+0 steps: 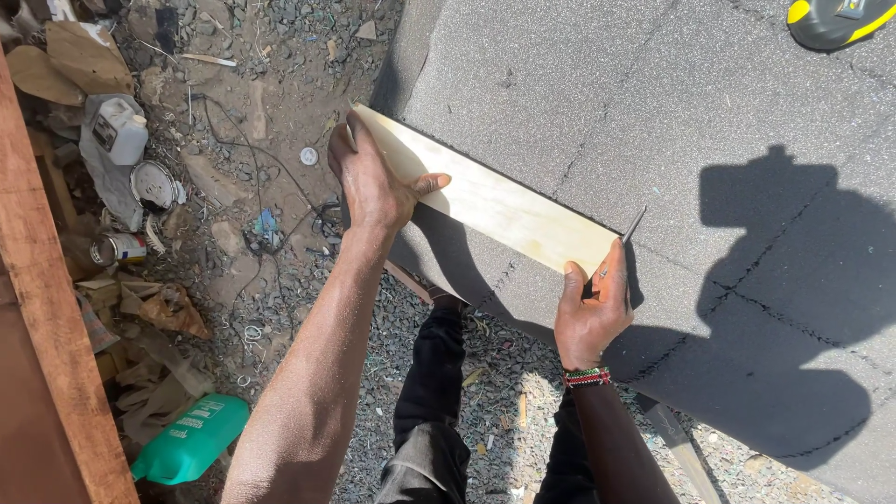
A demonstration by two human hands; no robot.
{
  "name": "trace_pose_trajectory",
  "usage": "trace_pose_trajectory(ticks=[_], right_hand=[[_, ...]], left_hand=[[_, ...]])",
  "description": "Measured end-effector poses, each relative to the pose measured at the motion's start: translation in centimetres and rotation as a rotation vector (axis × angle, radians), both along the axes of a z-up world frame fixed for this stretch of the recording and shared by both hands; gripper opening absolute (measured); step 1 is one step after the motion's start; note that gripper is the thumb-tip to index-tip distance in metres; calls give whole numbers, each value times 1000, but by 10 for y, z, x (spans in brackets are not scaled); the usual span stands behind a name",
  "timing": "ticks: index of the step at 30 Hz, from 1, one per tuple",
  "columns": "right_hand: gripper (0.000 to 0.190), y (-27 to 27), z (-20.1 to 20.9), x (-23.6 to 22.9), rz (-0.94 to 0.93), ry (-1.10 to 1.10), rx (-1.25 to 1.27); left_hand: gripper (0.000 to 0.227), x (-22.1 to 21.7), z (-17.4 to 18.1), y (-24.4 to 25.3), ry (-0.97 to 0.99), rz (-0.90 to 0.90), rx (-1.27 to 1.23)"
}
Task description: Measuring and marking a grid pattern on a large piece of foam using a tape measure and a wooden straight edge
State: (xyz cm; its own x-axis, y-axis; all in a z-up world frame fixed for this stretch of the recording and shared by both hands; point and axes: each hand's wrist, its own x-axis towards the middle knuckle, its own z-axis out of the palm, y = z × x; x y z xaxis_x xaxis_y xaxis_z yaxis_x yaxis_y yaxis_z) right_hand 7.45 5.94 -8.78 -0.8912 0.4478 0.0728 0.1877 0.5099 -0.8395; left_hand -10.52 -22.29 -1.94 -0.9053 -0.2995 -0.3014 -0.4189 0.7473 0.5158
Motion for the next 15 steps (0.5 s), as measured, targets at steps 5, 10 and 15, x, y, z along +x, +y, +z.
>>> trace_pose_trajectory(ticks=[5,10,15], right_hand=[[63,-1,4,-2,-5,8,40],[62,0,7,-2,-21,15,4],[58,6,7,-1,-8,38,-65]], left_hand=[[154,-9,4,13,-146,-3,-95],[174,-4,26,53,-279,-68,-63],[196,1,-4,46,-355,-87,-53]])
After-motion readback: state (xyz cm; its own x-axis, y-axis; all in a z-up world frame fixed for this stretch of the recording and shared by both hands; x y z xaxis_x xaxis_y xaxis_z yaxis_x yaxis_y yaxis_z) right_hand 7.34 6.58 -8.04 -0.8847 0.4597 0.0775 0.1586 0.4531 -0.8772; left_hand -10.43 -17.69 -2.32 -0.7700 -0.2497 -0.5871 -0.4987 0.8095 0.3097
